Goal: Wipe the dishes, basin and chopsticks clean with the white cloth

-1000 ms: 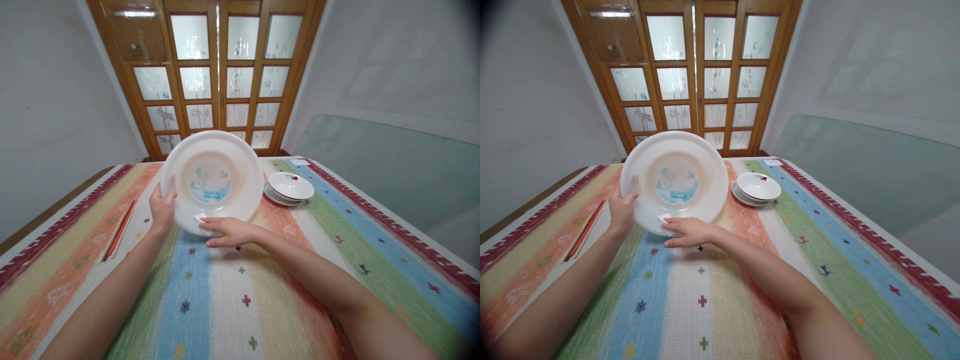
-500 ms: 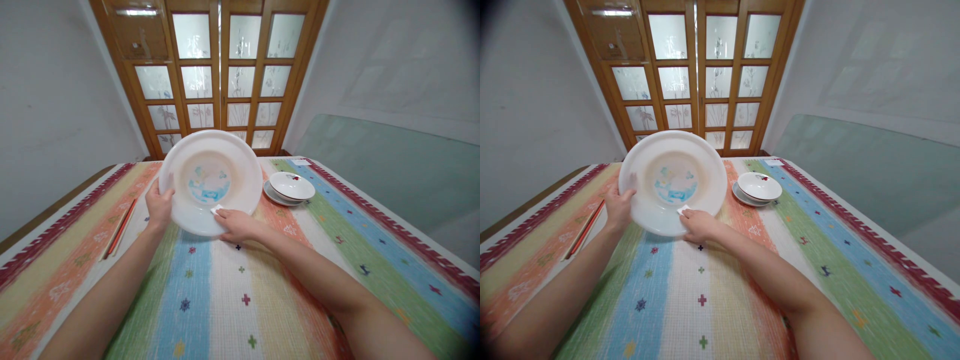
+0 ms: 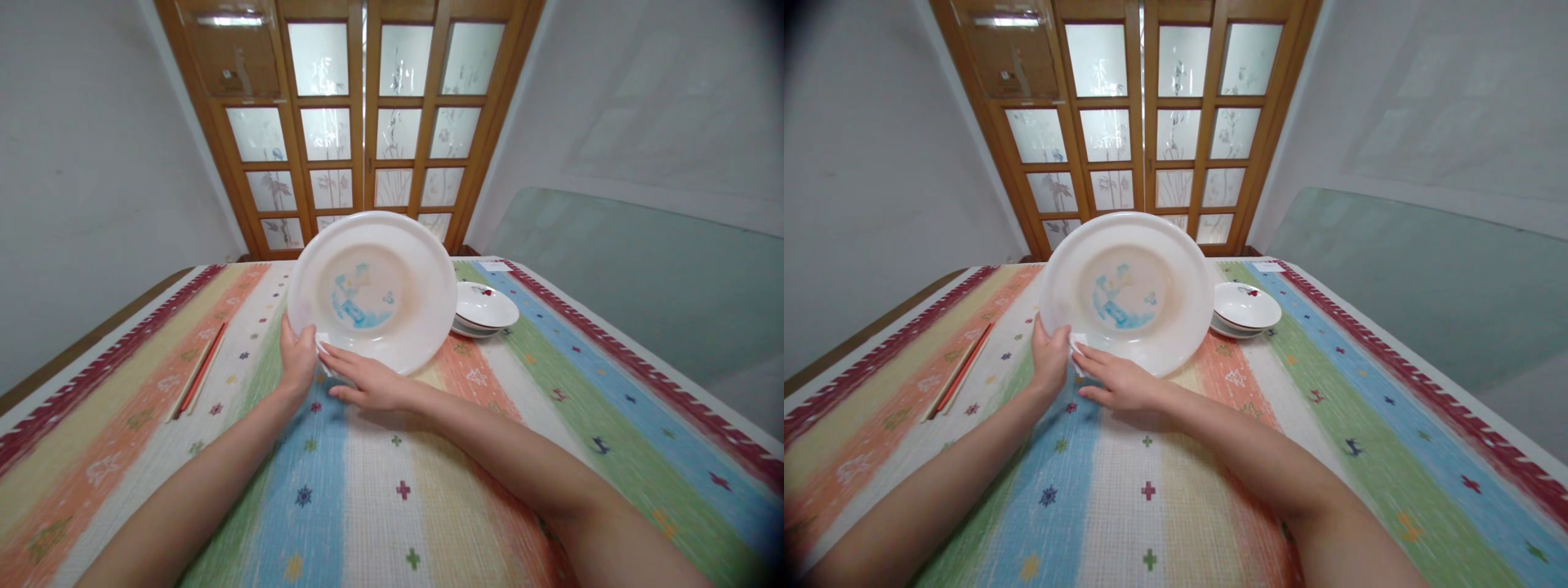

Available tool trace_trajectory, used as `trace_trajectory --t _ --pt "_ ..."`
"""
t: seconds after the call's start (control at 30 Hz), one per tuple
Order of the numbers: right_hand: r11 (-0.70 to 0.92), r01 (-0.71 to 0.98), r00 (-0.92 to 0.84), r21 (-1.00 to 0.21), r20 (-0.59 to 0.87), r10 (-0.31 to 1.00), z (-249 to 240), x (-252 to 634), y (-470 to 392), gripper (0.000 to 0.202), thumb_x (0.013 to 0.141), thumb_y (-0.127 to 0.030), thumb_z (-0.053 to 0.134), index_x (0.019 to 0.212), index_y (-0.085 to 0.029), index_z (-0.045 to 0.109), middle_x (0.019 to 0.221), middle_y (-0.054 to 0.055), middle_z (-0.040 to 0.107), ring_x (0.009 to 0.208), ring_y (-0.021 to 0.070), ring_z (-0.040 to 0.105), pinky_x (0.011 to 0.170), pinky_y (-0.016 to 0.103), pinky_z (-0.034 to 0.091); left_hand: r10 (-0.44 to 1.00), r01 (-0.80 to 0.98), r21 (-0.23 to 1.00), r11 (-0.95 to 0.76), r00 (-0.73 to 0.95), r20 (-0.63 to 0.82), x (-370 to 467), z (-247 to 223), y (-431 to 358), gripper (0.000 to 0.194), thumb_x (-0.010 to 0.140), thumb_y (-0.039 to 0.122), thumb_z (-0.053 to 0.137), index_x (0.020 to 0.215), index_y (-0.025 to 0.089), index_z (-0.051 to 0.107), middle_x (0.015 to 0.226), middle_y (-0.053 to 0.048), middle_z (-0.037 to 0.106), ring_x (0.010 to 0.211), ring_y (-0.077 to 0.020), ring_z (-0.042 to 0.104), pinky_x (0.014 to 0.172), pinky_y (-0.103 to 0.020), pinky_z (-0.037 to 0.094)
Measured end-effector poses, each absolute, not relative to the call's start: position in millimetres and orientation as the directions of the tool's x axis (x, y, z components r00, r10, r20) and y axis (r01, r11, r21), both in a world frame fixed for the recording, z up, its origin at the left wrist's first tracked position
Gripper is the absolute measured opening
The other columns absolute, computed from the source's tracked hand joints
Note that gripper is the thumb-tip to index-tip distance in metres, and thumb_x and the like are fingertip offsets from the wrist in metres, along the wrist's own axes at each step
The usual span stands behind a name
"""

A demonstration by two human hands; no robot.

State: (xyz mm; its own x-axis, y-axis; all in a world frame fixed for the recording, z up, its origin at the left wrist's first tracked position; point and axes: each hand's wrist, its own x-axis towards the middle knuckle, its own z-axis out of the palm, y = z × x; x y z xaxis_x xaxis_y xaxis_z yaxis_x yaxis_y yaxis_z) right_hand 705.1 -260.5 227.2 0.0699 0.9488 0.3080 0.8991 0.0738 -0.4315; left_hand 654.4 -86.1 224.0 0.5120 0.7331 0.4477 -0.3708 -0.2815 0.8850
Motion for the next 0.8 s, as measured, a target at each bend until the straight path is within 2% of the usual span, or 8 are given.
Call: trace_trajectory --t 0.1,0.2,0.27,0.33,0.5,0.57,0.7,0.8 --pt "-0.008 0.932 0.085 -0.363 0.198 0.977 231 716 -266 0.068 0.106 -0.056 0.044 0.156 -0.010 0.039 0.164 0.020 0.029 0.151 0.0287 0.033 0.122 0.045 0.034 0.728 -0.360 0.873 -0.329 0.492 0.477 653 240 -61 0.051 0.078 0.018 0.062 0.129 0.021 0.062 0.122 -0.008 0.069 0.109 -0.0243 0.067 0.105 -0.040 0.051" --pt "-0.201 0.936 0.233 -0.289 0.080 0.969 233 738 -274 0.061 0.106 -0.057 0.039 0.139 -0.009 0.060 0.153 0.021 0.047 0.139 0.0337 0.050 0.115 0.049 0.041 0.695 -0.370 0.868 -0.330 0.527 0.489 653 251 -43 0.055 0.073 0.014 0.064 0.128 0.020 0.063 0.116 -0.007 0.071 0.102 -0.0243 0.069 0.100 -0.040 0.054" --pt "-0.267 0.921 0.288 -0.283 0.032 0.957 235 747 -279 0.063 0.106 -0.060 0.037 0.134 -0.010 0.064 0.151 0.021 0.050 0.137 0.0341 0.053 0.114 0.048 0.042 0.683 -0.384 0.866 -0.320 0.540 0.492 654 255 -39 0.060 0.071 0.011 0.063 0.130 0.021 0.062 0.117 -0.007 0.071 0.104 -0.0247 0.069 0.101 -0.041 0.055" --pt "-0.228 0.915 0.250 -0.334 0.023 0.968 240 745 -280 0.066 0.105 -0.063 0.036 0.141 -0.012 0.060 0.154 0.019 0.047 0.141 0.0329 0.048 0.116 0.046 0.040 0.683 -0.394 0.864 -0.312 0.539 0.493 655 257 -38 0.063 0.070 0.009 0.062 0.132 0.021 0.061 0.120 -0.007 0.070 0.109 -0.0253 0.068 0.103 -0.041 0.054" --pt "0.066 0.865 -0.003 -0.497 0.126 0.992 252 718 -275 0.076 0.104 -0.066 0.038 0.161 -0.016 0.034 0.166 0.012 0.027 0.153 0.0230 0.031 0.124 0.037 0.028 0.698 -0.384 0.872 -0.304 0.532 0.478 655 260 -36 0.063 0.069 0.009 0.061 0.131 0.020 0.062 0.120 -0.007 0.070 0.110 -0.0252 0.068 0.104 -0.041 0.053" --pt "0.074 0.864 -0.017 -0.498 0.118 0.993 252 716 -274 0.072 0.106 -0.063 0.035 0.160 -0.017 0.035 0.166 0.011 0.028 0.152 0.0213 0.031 0.124 0.036 0.029 0.703 -0.386 0.876 -0.288 0.536 0.467 654 261 -32 0.064 0.068 0.008 0.061 0.131 0.020 0.063 0.121 -0.008 0.071 0.109 -0.0251 0.068 0.104 -0.041 0.053" --pt "-0.184 0.943 0.206 -0.279 0.051 0.977 241 733 -277 0.074 0.099 -0.066 0.049 0.149 -0.011 0.052 0.156 0.021 0.044 0.142 0.0342 0.046 0.118 0.049 0.038 0.697 -0.392 0.885 -0.251 0.561 0.446 654 269 -24 0.066 0.066 0.008 0.061 0.131 0.021 0.063 0.125 -0.008 0.070 0.112 -0.0258 0.068 0.102 -0.040 0.054" --pt "-0.247 0.950 0.267 -0.191 0.084 0.960 230 742 -278 0.075 0.093 -0.067 0.060 0.143 -0.011 0.057 0.149 0.022 0.051 0.137 0.0379 0.051 0.114 0.051 0.041 0.688 -0.395 0.874 -0.283 0.551 0.471 654 272 -23 0.065 0.068 0.010 0.063 0.132 0.020 0.063 0.127 -0.009 0.068 0.113 -0.0256 0.067 0.104 -0.041 0.053"
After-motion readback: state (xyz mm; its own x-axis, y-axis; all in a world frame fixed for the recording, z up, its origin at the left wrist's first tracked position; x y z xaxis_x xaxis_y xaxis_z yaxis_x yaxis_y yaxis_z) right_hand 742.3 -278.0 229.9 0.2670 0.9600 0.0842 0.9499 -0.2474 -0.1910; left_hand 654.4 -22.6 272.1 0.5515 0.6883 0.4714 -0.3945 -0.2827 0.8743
